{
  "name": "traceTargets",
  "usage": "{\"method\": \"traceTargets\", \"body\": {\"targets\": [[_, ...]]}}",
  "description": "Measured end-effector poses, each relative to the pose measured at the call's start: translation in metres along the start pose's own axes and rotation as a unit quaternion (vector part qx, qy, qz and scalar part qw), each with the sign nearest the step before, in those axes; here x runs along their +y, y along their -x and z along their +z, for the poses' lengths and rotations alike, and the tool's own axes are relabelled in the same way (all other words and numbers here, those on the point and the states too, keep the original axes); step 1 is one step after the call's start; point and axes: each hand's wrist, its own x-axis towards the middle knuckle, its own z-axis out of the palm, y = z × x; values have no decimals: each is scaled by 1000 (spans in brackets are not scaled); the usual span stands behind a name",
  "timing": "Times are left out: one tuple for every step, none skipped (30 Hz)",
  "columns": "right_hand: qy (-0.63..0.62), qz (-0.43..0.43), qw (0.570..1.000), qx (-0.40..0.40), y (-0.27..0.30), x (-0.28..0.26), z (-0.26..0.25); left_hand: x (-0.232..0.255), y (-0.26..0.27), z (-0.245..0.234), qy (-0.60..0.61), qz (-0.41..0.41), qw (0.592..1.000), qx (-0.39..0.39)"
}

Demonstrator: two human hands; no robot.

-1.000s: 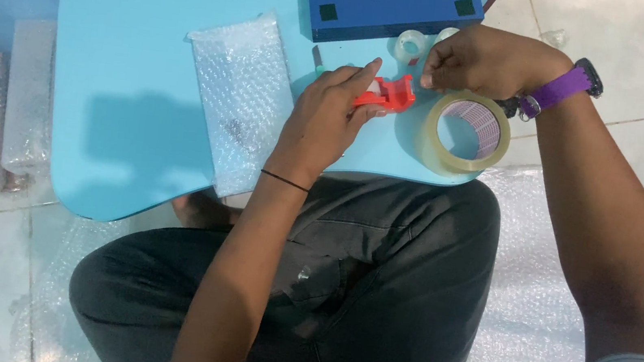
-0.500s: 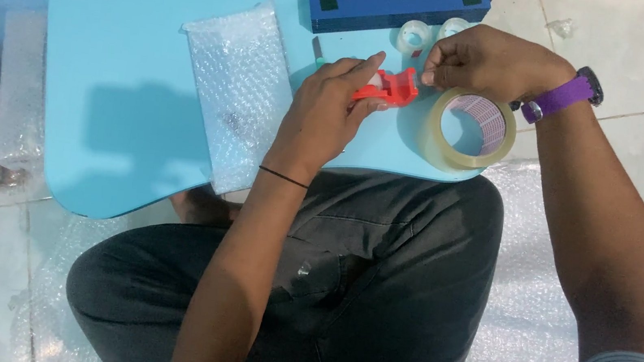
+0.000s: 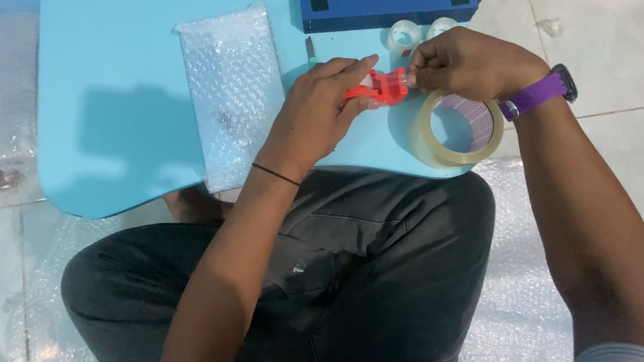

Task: Wrapping small rectangular plates in bubble wrap and securing them with adhesive tape on a small blue table.

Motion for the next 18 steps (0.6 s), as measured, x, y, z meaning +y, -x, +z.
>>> {"method": "traceTargets", "body": {"targets": [[-7,-5,1000,-6,0,-1,-1,0,1,0,2,-2,1000,5],[-14,-10,1000,-11,0,-1,-2,1,1,0,4,-2,1000,10],[-13,-9,1000,-10,-1,-5,-2,0,1,0,5,-1,1000,10],[22,7,1000,-10,0,-8,-2,-1,1,1,7,3,1000,12],[57,23,998,-10,1,-11,-2,-1,2,2,9,6,1000,14],[56,26,998,-8,1,-5,1,-2,4,3,10,9,1000,12],[45,11,999,-3,1,0,3,-4,6,4,14,18,1000,11],[41,-12,999,3,-5,4,0,-7,3,2,15,27,999,21],[46,-17,999,8,-7,8,-6,-7,-2,1,12,30,999,27],[29,-25,999,20,-5,13,-4,-7,0,1,20,33,999,24],[11,-32,999,33,-4,17,-2,-7,2,2,28,35,999,20],[12,-34,999,33,3,14,-5,-7,2,3,27,35,999,22],[-5,-45,997,55,10,11,-9,-7,3,5,12,13,1000,12],[-19,-57,995,79,15,8,-16,-8,0,5,-2,-6,1000,5],[-16,-61,995,82,19,3,-20,-5,-2,2,-4,-4,1000,10],[-16,-60,993,96,25,-1,-23,-2,-2,1,-12,-21,1000,-2],[-16,-59,992,110,30,-5,-24,1,-3,-1,-20,-38,999,-13],[-15,-60,992,110,36,-10,-27,5,-3,-7,-21,-38,999,-11]]}}
